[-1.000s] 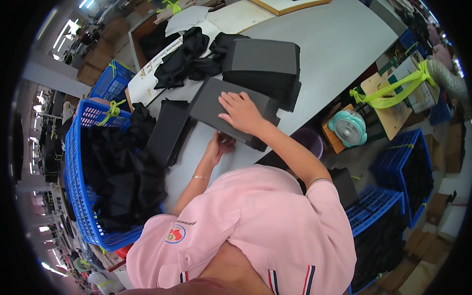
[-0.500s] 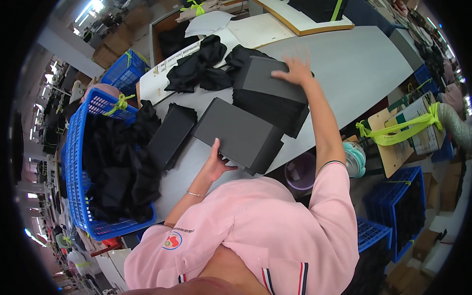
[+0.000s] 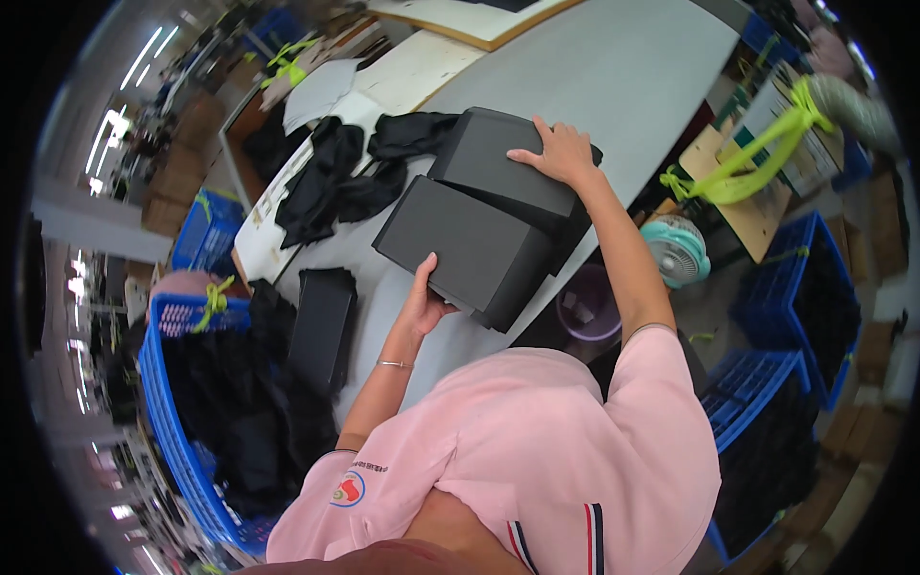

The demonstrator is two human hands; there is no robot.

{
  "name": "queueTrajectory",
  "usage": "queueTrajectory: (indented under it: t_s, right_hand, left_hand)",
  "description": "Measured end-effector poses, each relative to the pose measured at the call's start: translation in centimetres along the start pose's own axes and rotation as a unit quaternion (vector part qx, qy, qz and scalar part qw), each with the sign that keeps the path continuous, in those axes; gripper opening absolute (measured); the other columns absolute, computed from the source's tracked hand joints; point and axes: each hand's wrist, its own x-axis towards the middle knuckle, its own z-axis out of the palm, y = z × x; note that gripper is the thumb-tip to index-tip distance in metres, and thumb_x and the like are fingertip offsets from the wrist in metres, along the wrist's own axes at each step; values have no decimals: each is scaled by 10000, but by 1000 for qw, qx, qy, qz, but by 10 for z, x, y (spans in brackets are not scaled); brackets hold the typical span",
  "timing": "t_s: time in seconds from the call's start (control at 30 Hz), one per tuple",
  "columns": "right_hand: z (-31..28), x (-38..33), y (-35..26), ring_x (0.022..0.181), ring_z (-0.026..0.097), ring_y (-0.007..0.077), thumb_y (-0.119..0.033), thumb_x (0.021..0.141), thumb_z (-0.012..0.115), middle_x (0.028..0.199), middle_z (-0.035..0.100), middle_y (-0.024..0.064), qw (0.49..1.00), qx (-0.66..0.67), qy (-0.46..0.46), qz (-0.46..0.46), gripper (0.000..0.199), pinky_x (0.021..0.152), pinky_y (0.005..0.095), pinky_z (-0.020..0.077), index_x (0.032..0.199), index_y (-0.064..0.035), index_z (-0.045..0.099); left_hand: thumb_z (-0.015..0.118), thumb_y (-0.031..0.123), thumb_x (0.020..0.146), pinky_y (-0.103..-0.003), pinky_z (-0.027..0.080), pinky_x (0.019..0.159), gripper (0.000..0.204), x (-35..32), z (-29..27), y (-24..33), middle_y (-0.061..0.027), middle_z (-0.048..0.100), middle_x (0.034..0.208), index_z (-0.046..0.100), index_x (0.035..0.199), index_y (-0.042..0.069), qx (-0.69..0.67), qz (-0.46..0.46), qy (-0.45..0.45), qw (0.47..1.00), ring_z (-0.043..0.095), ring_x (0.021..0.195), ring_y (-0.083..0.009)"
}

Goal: The recorder gathers, stacks, and aligns black fabric panels on a workbench.

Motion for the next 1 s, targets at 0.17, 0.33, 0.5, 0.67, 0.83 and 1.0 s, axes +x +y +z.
queueTrajectory:
  t_s: [0.17, 0.33, 0.5, 0.67, 0.83, 1.0]
  right_hand:
    - [10, 3, 76, 1342, 513, 378, -785, 901, 534, 1450, 530, 226, 987, 2, 159, 28, 956, 1156, 590, 294, 1576, -121, 399]
    - [-8, -46, 94, 1455, 389, 397, -529, 1007, 595, 1571, 390, 227, 901, 104, 414, 82, 751, 1208, 597, 215, 1557, -63, 385]
    - [47, -200, 140, 1430, 408, 444, -276, 990, 695, 1590, 356, 237, 896, 200, 372, 139, 636, 1149, 456, 379, 1517, -45, 423]
    - [159, -410, 160, 1356, 484, 477, -241, 952, 711, 1602, 312, 238, 893, 197, 181, 361, 621, 1068, 488, 476, 1479, -50, 444]
    - [259, -548, 147, 1254, 598, 408, -267, 878, 781, 1379, 587, 246, 746, 258, -33, 612, 628, 1046, 446, 497, 1408, -4, 569]
    - [314, -592, 138, 1113, 661, 342, -280, 906, 767, 1253, 662, 209, 645, 349, 5, 680, 623, 917, 412, 549, 1415, 16, 564]
  left_hand:
    - [601, 756, 858, -689, 389, 1049, 949, 44, 57, 15, -184, 483, 1499, 455, 1508, 80, 44, -23, -10, 999, 470, 1368, -376]
    - [618, 741, 857, -665, 471, 976, 971, 104, 82, 14, -210, 405, 1539, 416, 1513, 54, 27, -20, -87, 996, 490, 1329, -418]
    - [640, 747, 834, -694, 456, 996, 1009, 138, 118, 22, -224, 405, 1537, 406, 1525, 51, 42, -32, -60, 997, 473, 1338, -453]
    - [686, 697, 829, -742, 410, 1034, 982, 184, 125, 41, -210, 399, 1555, 397, 1540, 86, 45, -42, -98, 993, 423, 1389, -465]
    - [691, 726, 827, -776, 416, 995, 943, 211, 146, 56, -131, 420, 1567, 423, 1534, 163, 60, -14, -76, 995, 425, 1401, -422]
    - [629, 794, 848, -686, 406, 1092, 1010, 234, 157, 34, -132, 380, 1601, 367, 1582, 150, 22, 47, -42, 998, 374, 1457, -373]
